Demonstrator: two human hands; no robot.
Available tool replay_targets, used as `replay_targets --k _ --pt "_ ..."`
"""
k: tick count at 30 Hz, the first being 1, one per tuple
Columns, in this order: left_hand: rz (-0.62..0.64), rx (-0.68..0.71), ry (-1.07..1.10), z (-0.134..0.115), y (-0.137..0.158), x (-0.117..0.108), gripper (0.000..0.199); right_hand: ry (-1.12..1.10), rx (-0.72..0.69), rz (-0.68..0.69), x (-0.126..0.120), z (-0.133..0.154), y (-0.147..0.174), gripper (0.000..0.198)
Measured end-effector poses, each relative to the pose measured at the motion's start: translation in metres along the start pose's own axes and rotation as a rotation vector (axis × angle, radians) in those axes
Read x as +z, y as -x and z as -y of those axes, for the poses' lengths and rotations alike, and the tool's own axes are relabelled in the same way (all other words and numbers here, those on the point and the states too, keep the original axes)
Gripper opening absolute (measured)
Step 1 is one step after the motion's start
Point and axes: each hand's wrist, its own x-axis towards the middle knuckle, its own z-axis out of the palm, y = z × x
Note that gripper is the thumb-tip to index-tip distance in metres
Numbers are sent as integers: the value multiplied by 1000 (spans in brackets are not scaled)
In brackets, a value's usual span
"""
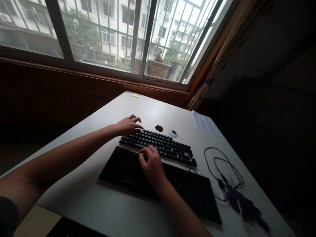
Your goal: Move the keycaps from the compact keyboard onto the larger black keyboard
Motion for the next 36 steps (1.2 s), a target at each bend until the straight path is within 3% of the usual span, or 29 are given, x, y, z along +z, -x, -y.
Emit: replay_targets --k 8,36 --pt "50 -27 -25 4 -7 19 35 -26 8 7 -1 3 1 9" --pt "36 5 -19 2 -6 19 30 -40 9 24 -1 4 1 9"
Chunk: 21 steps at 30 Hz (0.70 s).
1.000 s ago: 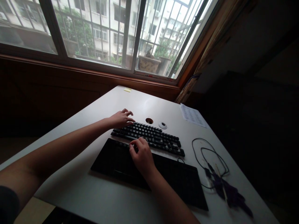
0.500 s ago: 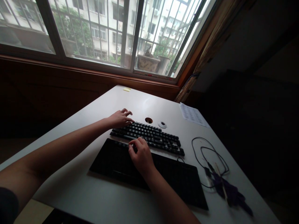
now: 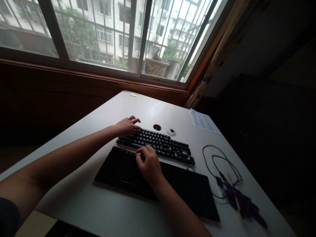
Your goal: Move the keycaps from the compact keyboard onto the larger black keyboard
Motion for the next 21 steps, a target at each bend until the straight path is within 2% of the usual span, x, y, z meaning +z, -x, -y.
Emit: replay_targets --k 13,21 --pt "-7 -9 -35 -1 2 -5 30 1 -9 -4 0 1 0 10" --pt "19 -51 -68 12 9 -8 31 -4 -3 1 -1 1 -1 9"
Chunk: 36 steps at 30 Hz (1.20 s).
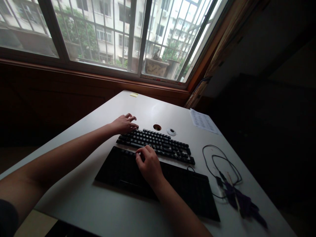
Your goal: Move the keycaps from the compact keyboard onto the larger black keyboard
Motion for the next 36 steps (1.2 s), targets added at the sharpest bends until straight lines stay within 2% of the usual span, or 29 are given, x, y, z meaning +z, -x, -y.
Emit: replay_targets --k 10,19,26,36 --pt "40 -108 34 30 14 7 33 -1 -1 -2 0 -2 1 9" --pt "-38 -207 170 38 11 18 32 -17 0 -1 -1 0 0 10" --pt "-11 -234 247 43 -5 28 28 -40 12 -15 -1 0 1 10" --pt "-4 -231 311 39 -17 26 16 -162 69 -81 -2 -2 -2 13"
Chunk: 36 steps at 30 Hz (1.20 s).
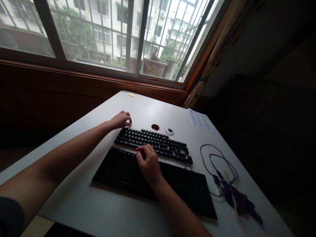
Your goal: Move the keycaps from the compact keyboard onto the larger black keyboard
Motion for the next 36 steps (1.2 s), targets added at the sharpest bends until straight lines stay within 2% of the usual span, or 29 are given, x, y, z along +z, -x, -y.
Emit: replay_targets --k 5,8,11,16,22,27,36 --pt "-64 30 43 -12 5 -9 18 -134 52 -72 0 -4 -2 14" --pt "-101 83 86 -29 13 -19 17 -214 113 -128 0 -8 -1 17" --pt "-130 194 200 -53 27 -29 15 -273 175 -162 -1 -11 -2 19" --pt "-67 313 311 -95 59 -37 12 -452 290 -216 -2 -13 -5 21" --pt "51 362 352 -132 90 -31 11 -712 386 -377 -3 -21 -10 19" --pt "79 332 300 -140 98 -21 11 -812 408 -457 -1 -25 -10 17" --pt "98 309 281 -140 99 -19 11 -784 359 -424 0 -26 -9 17"
